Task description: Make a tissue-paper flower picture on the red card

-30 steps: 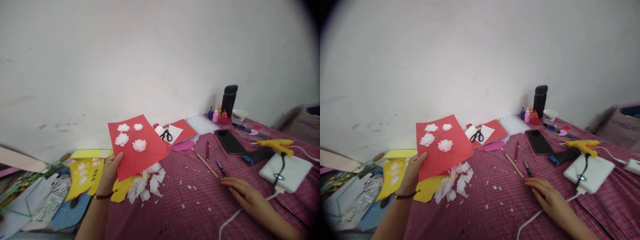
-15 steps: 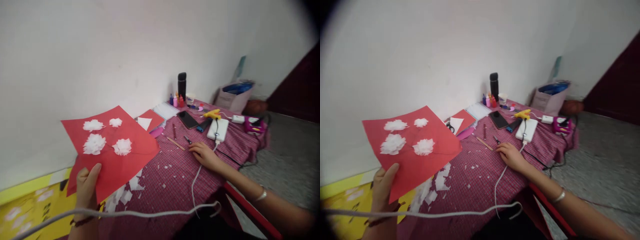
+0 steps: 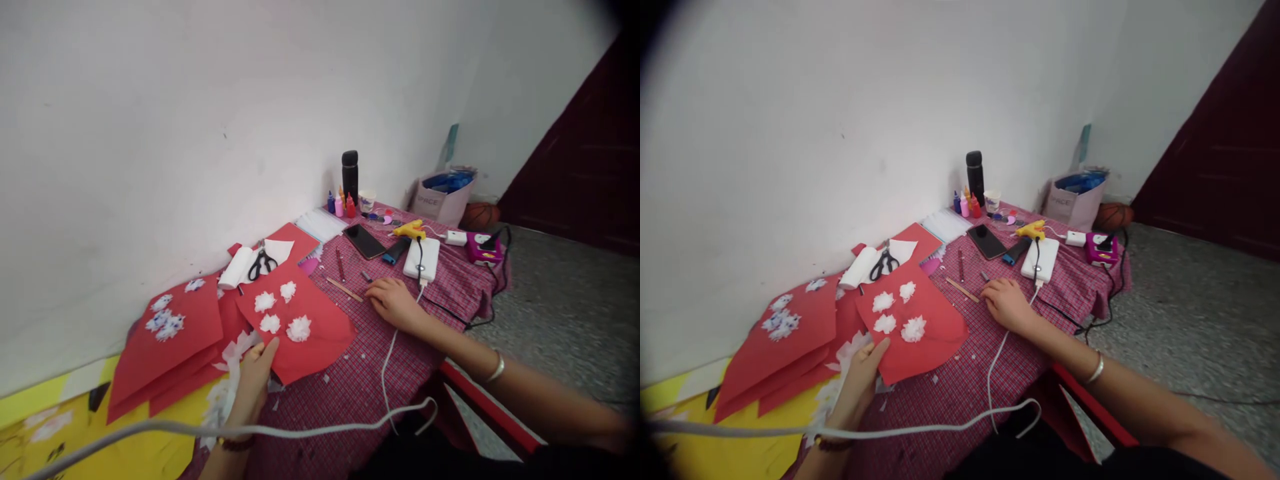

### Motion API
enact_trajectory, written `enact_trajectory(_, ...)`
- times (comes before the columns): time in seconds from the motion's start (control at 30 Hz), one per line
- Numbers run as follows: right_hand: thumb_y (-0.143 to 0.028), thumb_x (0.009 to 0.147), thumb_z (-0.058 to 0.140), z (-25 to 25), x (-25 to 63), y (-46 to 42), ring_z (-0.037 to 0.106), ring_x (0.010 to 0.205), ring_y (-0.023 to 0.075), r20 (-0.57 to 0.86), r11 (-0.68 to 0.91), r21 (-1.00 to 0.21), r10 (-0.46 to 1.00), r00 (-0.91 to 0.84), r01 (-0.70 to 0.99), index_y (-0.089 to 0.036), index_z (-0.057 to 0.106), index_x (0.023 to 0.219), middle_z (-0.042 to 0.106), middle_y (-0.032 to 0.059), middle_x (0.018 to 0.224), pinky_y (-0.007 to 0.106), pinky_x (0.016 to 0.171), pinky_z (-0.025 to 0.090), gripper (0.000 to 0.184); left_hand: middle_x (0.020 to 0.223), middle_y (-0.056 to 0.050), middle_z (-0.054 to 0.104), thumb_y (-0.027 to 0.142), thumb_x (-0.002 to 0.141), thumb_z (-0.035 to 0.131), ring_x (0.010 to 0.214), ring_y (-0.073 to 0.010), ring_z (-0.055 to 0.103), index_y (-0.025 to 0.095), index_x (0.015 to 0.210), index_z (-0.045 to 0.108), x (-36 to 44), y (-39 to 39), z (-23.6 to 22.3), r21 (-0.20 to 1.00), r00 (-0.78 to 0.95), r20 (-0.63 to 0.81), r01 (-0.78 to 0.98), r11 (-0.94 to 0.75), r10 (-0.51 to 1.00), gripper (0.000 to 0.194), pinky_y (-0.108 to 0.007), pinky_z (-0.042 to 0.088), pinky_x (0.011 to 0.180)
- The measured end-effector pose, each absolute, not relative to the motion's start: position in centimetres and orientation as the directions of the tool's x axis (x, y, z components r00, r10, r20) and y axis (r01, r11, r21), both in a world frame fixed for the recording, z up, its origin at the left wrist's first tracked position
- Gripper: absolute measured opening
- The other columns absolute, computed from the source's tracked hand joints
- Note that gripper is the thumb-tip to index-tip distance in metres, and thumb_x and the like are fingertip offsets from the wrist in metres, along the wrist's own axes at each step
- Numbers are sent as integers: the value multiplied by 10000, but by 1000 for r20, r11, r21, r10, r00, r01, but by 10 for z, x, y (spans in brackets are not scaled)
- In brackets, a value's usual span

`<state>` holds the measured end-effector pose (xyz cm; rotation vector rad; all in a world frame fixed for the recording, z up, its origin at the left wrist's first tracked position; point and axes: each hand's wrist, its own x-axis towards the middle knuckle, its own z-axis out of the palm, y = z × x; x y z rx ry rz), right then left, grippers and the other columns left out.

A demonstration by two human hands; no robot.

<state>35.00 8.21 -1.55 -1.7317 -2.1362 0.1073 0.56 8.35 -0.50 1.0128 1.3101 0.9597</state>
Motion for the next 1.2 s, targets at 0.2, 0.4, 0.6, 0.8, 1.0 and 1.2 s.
enact_trajectory(0.2,-200,914,490,7,318,122,614,981,225,75,288,-220,958,-278,932,-155,656,1086,668,115,1058,318,861,421,243,984,-88,720,409,690,704,886,-257,687,154,1080,606,11,90,1,968,116,-220,146,202,969,477,-365,547,771)
enact_trajectory(0.4,-223,932,459,8,323,148,648,976,213,45,236,-228,972,-232,945,-173,638,1086,682,97,1075,275,810,459,242,854,-37,669,385,703,654,853,-233,613,201,881,600,15,84,9,922,58,-45,387,19,997,262,-322,475,760)
enact_trajectory(0.6,-268,940,444,17,332,191,642,1037,268,17,111,-253,994,-110,961,-104,608,1095,679,169,1112,332,867,468,279,712,7,568,389,757,616,694,-194,538,233,766,518,21,80,11,849,18,127,514,-118,992,185,-291,421,685)
enact_trajectory(0.8,-207,879,531,9,314,221,598,1124,334,-50,27,-333,998,-46,943,-58,518,1237,627,236,1204,416,908,459,389,790,0,592,404,847,519,731,-174,571,206,905,541,35,101,-10,835,-49,172,537,-120,984,207,-280,462,704)
enact_trajectory(1.0,-178,862,510,22,332,226,648,1010,326,-111,-13,-545,992,-57,838,-45,624,1084,695,200,1036,422,846,498,283,993,-85,612,296,857,525,890,-214,608,155,1139,514,27,100,1,734,-49,311,646,-207,949,315,-350,489,800)
enact_trajectory(1.2,-170,987,268,35,349,192,691,874,118,-54,23,-892,986,-157,451,-126,475,1286,696,87,1104,218,706,528,367,1220,-125,602,175,887,477,1174,-255,533,177,1162,579,62,58,27,410,489,341,692,-595,803,293,-424,382,1041)
